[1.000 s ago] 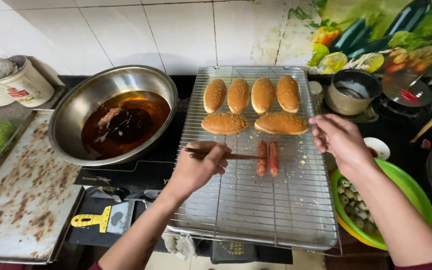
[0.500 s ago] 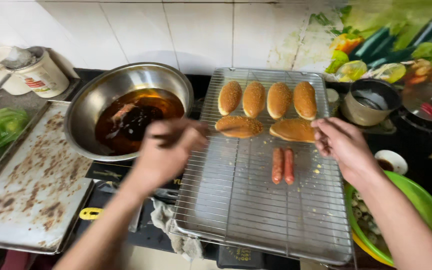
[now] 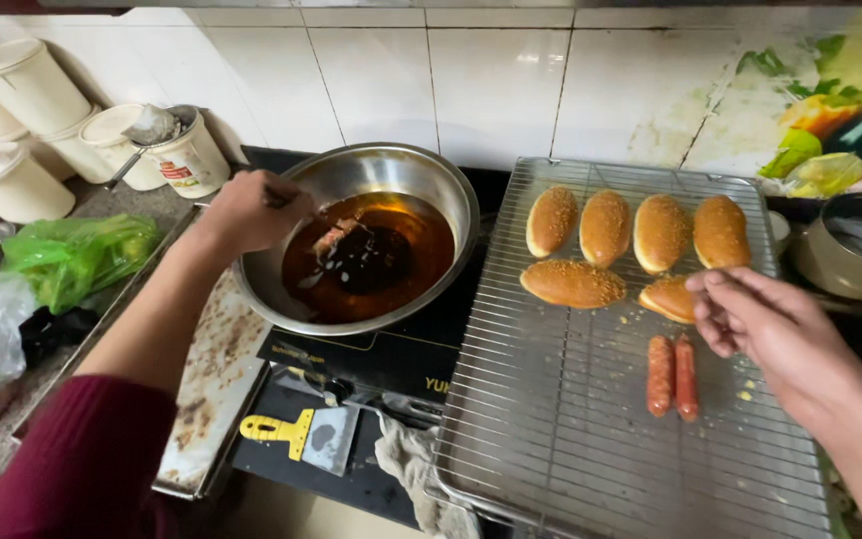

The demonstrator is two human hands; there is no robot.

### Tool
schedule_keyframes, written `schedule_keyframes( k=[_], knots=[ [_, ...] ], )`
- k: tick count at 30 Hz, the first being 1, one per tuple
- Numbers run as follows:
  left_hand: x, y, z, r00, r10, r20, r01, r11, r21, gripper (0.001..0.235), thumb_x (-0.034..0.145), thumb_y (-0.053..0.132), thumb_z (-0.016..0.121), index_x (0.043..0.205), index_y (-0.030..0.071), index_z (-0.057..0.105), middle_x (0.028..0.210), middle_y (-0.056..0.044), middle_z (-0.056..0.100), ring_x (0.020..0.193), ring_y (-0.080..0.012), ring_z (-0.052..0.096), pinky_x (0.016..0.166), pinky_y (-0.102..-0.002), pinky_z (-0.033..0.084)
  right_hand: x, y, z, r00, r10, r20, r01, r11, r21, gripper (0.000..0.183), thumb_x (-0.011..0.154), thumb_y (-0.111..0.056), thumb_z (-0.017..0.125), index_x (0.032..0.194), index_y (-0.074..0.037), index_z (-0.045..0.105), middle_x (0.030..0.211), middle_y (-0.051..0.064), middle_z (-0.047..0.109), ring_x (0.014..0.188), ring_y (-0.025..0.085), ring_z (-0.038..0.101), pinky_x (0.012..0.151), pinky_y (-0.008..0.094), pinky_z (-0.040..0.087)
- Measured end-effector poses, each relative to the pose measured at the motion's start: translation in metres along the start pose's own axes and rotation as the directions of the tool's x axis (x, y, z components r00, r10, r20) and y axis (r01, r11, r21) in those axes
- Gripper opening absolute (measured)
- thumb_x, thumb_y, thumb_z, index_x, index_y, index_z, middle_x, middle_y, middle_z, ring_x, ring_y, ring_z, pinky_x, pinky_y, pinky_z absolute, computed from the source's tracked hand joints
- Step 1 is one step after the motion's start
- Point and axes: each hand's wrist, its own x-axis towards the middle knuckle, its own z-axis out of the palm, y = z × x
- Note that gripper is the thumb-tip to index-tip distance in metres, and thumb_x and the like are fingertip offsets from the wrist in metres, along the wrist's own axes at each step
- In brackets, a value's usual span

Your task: The person washes a metal pot in a double-basin sink using a sponge and running water. They then move to the stove to fry sausages in a pan of oil, using chopsticks to turn them and place them on a wire rack next to burger buns. Finally, they return to the sink to rinse a metal bowl.

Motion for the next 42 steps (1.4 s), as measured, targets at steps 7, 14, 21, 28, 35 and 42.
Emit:
schedule_keyframes(
  k=[7, 14, 21, 28, 35, 42],
  knots=[
    [0.053, -0.033, 0.027, 0.998, -0.056, 0.014, 0.055, 0.998, 0.042, 0.034, 0.1, 0.046, 0.068, 0.083, 0.016, 0.07, 0.075, -0.008, 0.068, 0.073, -0.02, 0.062, 0.074, -0.049, 0.049, -0.003, 0.01, -0.003, 0.997, 0.004, -0.074, -0.007, 0.999, -0.034, 0.027, 0.126, -0.007, 0.055, 0.132, 0.013, 0.073, 0.099, 0.024, 0.065, 0.081, 0.031, 0.054, 0.066, 0.041, 0.038],
    [0.1, -0.042, 0.038, 0.973, -0.144, 0.179, 0.136, 0.989, 0.058, 0.052, 0.096, 0.049, 0.071, 0.138, 0.02, 0.078, 0.13, -0.013, 0.084, 0.12, -0.0369, 0.079, 0.097, -0.051, 0.061, 0.006, 0.047, -0.025, 0.984, 0.064, -0.168, -0.07, 0.997, -0.028, 0.028, 0.126, -0.013, 0.059, 0.134, 0.01, 0.074, 0.097, 0.024, 0.066, 0.077, 0.032, 0.057, 0.063, 0.041, 0.039],
    [0.123, -0.056, 0.038, 0.973, -0.113, 0.203, 0.115, 0.993, 0.004, 0.031, 0.095, 0.038, 0.074, 0.081, 0.019, 0.094, 0.078, 0.0, 0.086, 0.081, -0.0126, 0.076, 0.081, -0.034, 0.058, 0.0, 0.049, -0.024, 0.975, 0.076, -0.207, -0.085, 0.996, -0.033, 0.029, 0.128, -0.013, 0.058, 0.135, 0.009, 0.075, 0.097, 0.024, 0.067, 0.078, 0.031, 0.056, 0.065, 0.042, 0.039],
    [0.109, -0.059, 0.042, 0.978, -0.143, 0.15, 0.145, 0.989, -0.001, 0.036, 0.099, 0.039, 0.069, 0.074, 0.017, 0.083, 0.076, -0.004, 0.079, 0.075, -0.0183, 0.071, 0.071, -0.043, 0.052, 0.0, 0.047, -0.015, 0.982, 0.104, -0.158, -0.099, 0.994, 0.044, 0.028, 0.125, -0.009, 0.058, 0.131, 0.011, 0.075, 0.098, 0.023, 0.064, 0.079, 0.031, 0.054, 0.064, 0.043, 0.036],
    [0.069, -0.061, 0.033, 0.996, 0.081, -0.043, -0.078, 0.995, 0.067, 0.037, 0.101, 0.035, 0.061, 0.075, 0.011, 0.073, 0.073, -0.014, 0.069, 0.071, -0.0353, 0.062, 0.075, -0.051, 0.046, 0.001, 0.027, 0.004, 0.993, 0.08, -0.087, -0.074, 0.995, 0.071, 0.028, 0.125, -0.01, 0.057, 0.131, 0.013, 0.072, 0.099, 0.024, 0.061, 0.082, 0.032, 0.053, 0.067, 0.044, 0.037],
    [0.001, -0.059, 0.033, 0.946, 0.209, -0.249, -0.206, 0.978, 0.038, 0.036, 0.106, 0.028, 0.057, 0.074, 0.012, 0.057, 0.07, -0.019, 0.059, 0.066, -0.0433, 0.046, 0.067, -0.055, 0.036, -0.004, 0.01, 0.028, 1.0, 0.024, -0.006, -0.024, 0.998, 0.062, 0.028, 0.123, -0.01, 0.059, 0.126, 0.014, 0.074, 0.098, 0.022, 0.062, 0.076, 0.028, 0.048, 0.065, 0.038, 0.035]
  ],
)
